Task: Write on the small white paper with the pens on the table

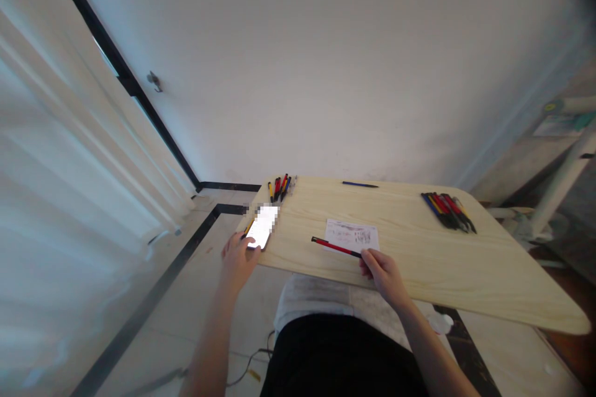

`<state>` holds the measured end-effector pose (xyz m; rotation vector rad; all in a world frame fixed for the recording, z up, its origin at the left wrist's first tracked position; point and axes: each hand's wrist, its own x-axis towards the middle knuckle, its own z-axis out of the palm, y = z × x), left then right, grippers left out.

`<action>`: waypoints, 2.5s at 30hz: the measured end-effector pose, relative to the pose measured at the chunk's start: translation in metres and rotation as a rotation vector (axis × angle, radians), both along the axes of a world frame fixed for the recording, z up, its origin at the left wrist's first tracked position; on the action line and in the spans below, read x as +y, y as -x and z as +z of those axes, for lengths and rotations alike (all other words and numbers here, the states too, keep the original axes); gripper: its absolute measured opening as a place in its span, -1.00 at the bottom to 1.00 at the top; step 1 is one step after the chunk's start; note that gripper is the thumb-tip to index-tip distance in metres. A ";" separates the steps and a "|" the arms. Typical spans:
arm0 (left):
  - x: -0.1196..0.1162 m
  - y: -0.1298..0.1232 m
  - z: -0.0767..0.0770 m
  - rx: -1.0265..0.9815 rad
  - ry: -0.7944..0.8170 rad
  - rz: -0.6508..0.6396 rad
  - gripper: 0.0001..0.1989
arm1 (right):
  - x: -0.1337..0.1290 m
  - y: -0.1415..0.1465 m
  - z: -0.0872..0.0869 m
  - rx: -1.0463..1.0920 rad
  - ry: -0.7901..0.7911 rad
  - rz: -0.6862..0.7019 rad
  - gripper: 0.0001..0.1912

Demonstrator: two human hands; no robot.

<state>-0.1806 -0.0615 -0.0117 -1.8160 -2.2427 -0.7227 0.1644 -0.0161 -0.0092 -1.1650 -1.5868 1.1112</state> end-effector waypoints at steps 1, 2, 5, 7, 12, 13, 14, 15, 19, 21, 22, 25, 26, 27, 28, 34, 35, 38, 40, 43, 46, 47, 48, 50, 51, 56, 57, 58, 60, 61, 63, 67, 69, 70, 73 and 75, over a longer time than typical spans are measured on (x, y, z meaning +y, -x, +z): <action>0.001 0.000 0.000 0.001 -0.001 0.001 -0.79 | 0.000 0.000 0.000 0.002 0.003 0.002 -0.55; 0.002 0.000 -0.001 0.002 -0.002 0.001 -0.78 | 0.000 0.000 0.000 0.002 0.006 0.005 -0.56; 0.002 0.001 -0.002 0.006 -0.003 0.001 -0.78 | 0.000 0.000 0.000 0.000 0.011 0.002 -0.55; 0.003 0.002 -0.001 0.010 -0.010 0.001 -0.75 | 0.000 0.000 0.000 -0.004 0.011 0.000 -0.55; 0.011 0.005 0.010 0.004 -0.045 0.021 -0.67 | 0.000 0.000 -0.001 -0.006 0.017 -0.008 -0.54; 0.013 0.006 0.012 0.005 -0.042 0.026 -0.67 | 0.000 -0.001 -0.002 -0.006 0.017 -0.008 -0.54; 0.015 0.007 0.014 0.007 -0.033 0.029 -0.66 | 0.000 -0.001 -0.002 -0.006 0.017 -0.008 -0.54; 0.017 0.008 0.015 0.009 -0.020 0.030 -0.66 | 0.000 -0.001 -0.002 -0.006 0.017 -0.008 -0.55; 0.024 0.008 0.015 0.025 0.044 0.013 -0.63 | 0.000 -0.001 -0.001 -0.009 0.010 -0.004 -0.55; 0.027 0.005 0.012 0.029 0.067 -0.003 -0.62 | 0.000 0.000 0.000 -0.011 0.001 -0.002 -0.55; 0.029 0.003 0.011 0.024 0.077 -0.010 -0.62 | 0.000 0.000 0.001 -0.009 -0.002 -0.001 -0.55; 0.033 -0.002 0.010 -0.016 0.099 -0.020 -0.64 | -0.001 0.000 0.002 0.003 0.000 -0.007 -0.56; 0.034 -0.003 0.011 -0.029 0.093 -0.015 -0.65 | -0.001 0.000 0.003 0.002 0.001 -0.006 -0.56; 0.034 -0.005 0.013 -0.040 0.071 -0.010 -0.65 | -0.002 0.000 0.003 0.001 0.001 -0.004 -0.56; 0.034 -0.006 0.016 -0.052 0.034 -0.007 -0.65 | -0.002 0.000 0.003 -0.002 0.000 -0.001 -0.56; 0.022 -0.034 0.038 -0.310 -0.229 -0.164 -0.78 | -0.001 0.000 0.002 -0.016 -0.002 -0.004 -0.55; 0.020 -0.043 0.039 -0.387 -0.210 -0.226 -0.79 | -0.001 0.000 0.002 -0.014 0.001 -0.006 -0.55; 0.017 -0.077 0.038 -0.641 -0.083 -0.351 -0.79 | 0.000 0.001 0.002 0.001 0.018 -0.003 -0.55; 0.016 -0.099 0.034 -0.804 -0.036 -0.406 -0.72 | -0.001 0.001 0.002 0.011 0.027 -0.002 -0.55; 0.018 -0.126 0.026 -0.949 0.072 -0.493 -0.66 | -0.001 0.001 0.003 0.009 0.028 -0.007 -0.55; 0.024 -0.142 0.019 -1.006 0.113 -0.524 -0.65 | -0.001 0.001 0.003 -0.001 0.011 -0.001 -0.55; 0.026 -0.144 0.017 -1.030 0.103 -0.515 -0.64 | -0.001 0.001 0.003 -0.006 0.003 0.002 -0.55; 0.029 -0.146 0.016 -1.058 0.087 -0.502 -0.63 | -0.001 0.000 0.002 -0.011 -0.005 0.004 -0.55; 0.034 -0.146 0.013 -1.124 0.067 -0.473 -0.63 | 0.000 0.000 0.001 -0.018 -0.013 0.001 -0.55; 0.036 -0.145 0.012 -1.151 0.070 -0.467 -0.62 | 0.000 0.000 0.000 -0.017 -0.015 -0.001 -0.55; 0.035 -0.138 0.008 -1.117 0.124 -0.509 -0.59 | 0.000 0.000 0.000 0.010 -0.011 0.001 -0.57; 0.034 -0.137 0.007 -1.095 0.131 -0.519 -0.59 | 0.000 0.000 0.000 0.015 -0.010 -0.002 -0.57; 0.033 -0.136 0.006 -1.080 0.137 -0.525 -0.59 | 0.000 0.000 0.000 0.019 -0.009 -0.003 -0.57; 0.031 -0.135 0.005 -1.064 0.148 -0.531 -0.59 | 0.000 0.000 -0.001 0.027 -0.008 -0.006 -0.58; 0.031 -0.134 0.004 -1.063 0.152 -0.531 -0.58 | 0.000 0.001 -0.001 0.030 -0.007 -0.009 -0.59; 0.031 -0.134 0.003 -1.074 0.154 -0.532 -0.58 | 0.000 0.001 -0.001 0.034 -0.001 -0.016 -0.59; 0.033 -0.134 0.001 -1.164 0.128 -0.517 -0.60 | 0.000 0.002 0.000 0.034 0.003 -0.011 -0.59; 0.033 -0.133 0.000 -1.220 0.109 -0.502 -0.62 | 0.000 0.002 0.001 0.027 -0.005 -0.001 -0.60; 0.033 -0.133 0.000 -1.240 0.102 -0.499 -0.63 | 0.000 0.002 0.001 0.024 -0.008 0.004 -0.60; 0.035 -0.134 -0.001 -1.265 0.085 -0.494 -0.63 | 0.000 0.003 0.001 0.021 -0.014 0.002 -0.60; 0.036 -0.135 0.000 -1.273 0.076 -0.473 -0.63 | 0.001 0.003 0.000 0.026 -0.015 -0.008 -0.60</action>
